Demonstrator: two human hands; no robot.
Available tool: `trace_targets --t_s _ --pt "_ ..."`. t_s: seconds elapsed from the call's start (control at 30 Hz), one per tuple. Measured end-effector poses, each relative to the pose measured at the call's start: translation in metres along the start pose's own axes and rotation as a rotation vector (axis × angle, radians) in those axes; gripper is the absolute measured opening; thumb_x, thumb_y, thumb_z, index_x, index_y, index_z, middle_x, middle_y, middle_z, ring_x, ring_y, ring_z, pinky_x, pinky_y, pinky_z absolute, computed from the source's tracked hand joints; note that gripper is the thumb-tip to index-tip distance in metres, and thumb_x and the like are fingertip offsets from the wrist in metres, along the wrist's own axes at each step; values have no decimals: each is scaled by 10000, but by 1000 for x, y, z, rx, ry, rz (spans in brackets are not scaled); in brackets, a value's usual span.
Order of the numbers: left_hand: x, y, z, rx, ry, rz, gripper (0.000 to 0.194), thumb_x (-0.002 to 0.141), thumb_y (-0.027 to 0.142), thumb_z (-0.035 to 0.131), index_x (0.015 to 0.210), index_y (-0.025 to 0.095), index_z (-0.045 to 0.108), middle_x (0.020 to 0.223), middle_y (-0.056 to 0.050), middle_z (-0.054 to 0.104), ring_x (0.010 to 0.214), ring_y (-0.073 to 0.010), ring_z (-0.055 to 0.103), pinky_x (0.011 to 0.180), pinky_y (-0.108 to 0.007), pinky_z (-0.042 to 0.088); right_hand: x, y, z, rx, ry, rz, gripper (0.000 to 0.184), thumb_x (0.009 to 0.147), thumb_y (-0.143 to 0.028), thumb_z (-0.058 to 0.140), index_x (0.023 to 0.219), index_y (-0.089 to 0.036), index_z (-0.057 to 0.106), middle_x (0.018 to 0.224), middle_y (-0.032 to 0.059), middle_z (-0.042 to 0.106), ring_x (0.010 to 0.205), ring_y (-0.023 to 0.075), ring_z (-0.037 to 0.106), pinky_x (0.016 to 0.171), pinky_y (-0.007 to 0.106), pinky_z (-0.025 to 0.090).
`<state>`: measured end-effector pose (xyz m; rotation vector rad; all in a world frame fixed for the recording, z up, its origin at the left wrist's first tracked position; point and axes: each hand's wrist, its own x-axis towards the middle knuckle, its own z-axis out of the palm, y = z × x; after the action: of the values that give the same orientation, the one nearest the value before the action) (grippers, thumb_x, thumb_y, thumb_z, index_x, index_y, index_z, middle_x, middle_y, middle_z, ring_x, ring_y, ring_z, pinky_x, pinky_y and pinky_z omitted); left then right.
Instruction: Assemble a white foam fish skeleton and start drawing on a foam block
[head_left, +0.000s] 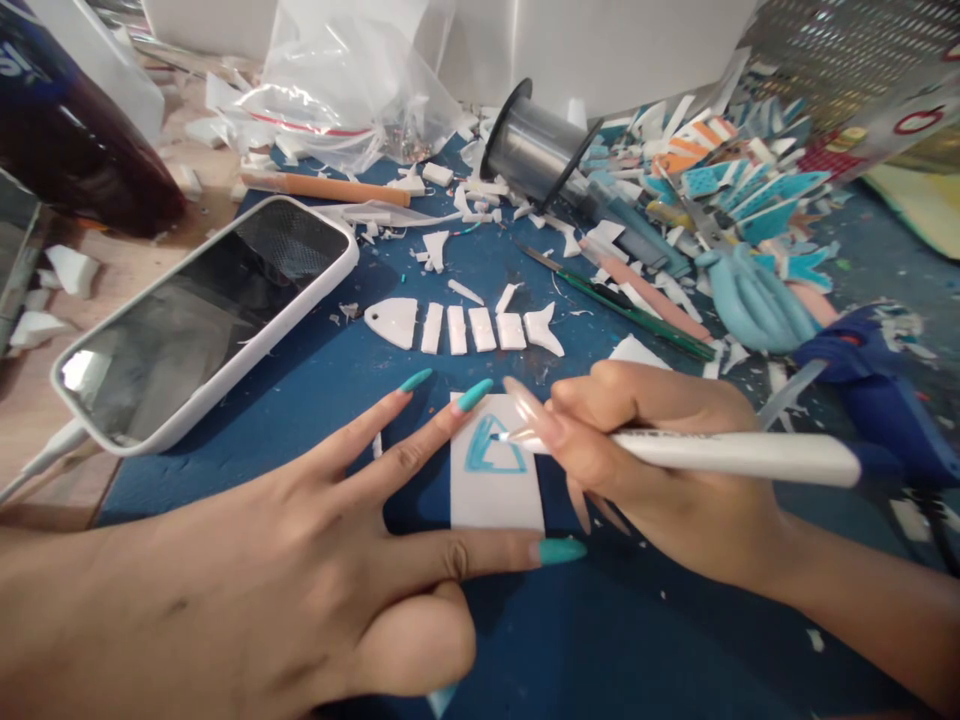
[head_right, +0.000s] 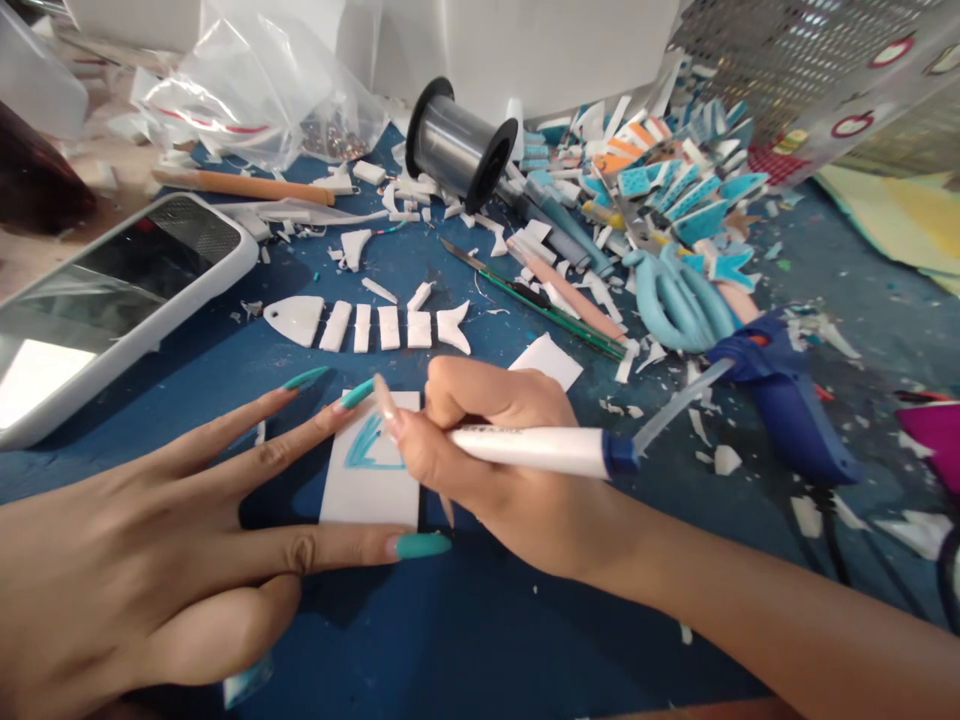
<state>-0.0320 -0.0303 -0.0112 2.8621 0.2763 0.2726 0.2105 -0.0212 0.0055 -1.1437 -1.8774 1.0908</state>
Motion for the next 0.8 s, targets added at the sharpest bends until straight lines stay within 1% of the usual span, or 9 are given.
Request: trace_targets --t_s 0.1,0.2,0.23,0.37,0.47,0.6,0.73,0.8 --pt "1 0 0 -1 13 7 205 851 381 611 1034 292 634 1534 114 365 1484 -336 139 1229 -498 -20 0 2 0 4 -30 -19 423 855 -160 603 535 -196 329 463 -71 361 421 54 337 398 220 286" --pt "2 0 0 2 13 0 206 856 375 606 1040 287 634 1533 113 367 1484 -328 140 1228 -492 -31 -1 3 1 -7 8 -51 394 874 -169 595 555 -188 364 474 -79 382 422 44 344 402 210 275" --pt "2 1 0 1 13 -1 203 859 370 602 1041 285 632 1536 111 363 1484 -331 137 1227 -502 -23 -1 2 1 -19 22 -50 388 880 -172 593 561 -187 373 480 -80 382 425 42 344 404 208 270" --pt "1 0 0 -11 -2 12 189 837 342 625 1014 277 617 1549 88 346 1484 -359 113 1217 -545 -16 -2 2 2 -3 -19 -51 398 877 -154 595 560 -184 355 496 -82 355 436 40 321 406 210 258" --pt "0 0 0 -23 -4 12 228 812 346 653 1024 275 607 1559 71 329 1478 -384 121 1207 -559 -47 -1 2 1 -49 36 -52 405 892 -175 588 550 -186 372 490 -72 364 444 46 336 406 221 255" --pt "-1 0 0 -15 -3 13 241 823 351 649 1053 291 610 1559 85 327 1480 -367 138 1218 -563 -2 1 2 0 -68 16 -56 420 882 -192 604 545 -184 354 482 -71 369 420 40 333 396 224 261" --pt "-1 0 0 -15 -8 1 235 852 320 631 1085 295 609 1562 93 321 1478 -362 154 1217 -587 52 1 3 1 -82 88 -36 395 891 -202 599 552 -194 395 496 -61 384 430 55 350 416 242 281" --pt "-2 0 0 -14 -8 -1 247 859 320 622 1105 300 605 1562 94 320 1478 -363 155 1215 -591 57 -1 3 1 -69 92 -23 391 891 -220 605 556 -203 403 495 -56 385 433 66 357 415 249 288"
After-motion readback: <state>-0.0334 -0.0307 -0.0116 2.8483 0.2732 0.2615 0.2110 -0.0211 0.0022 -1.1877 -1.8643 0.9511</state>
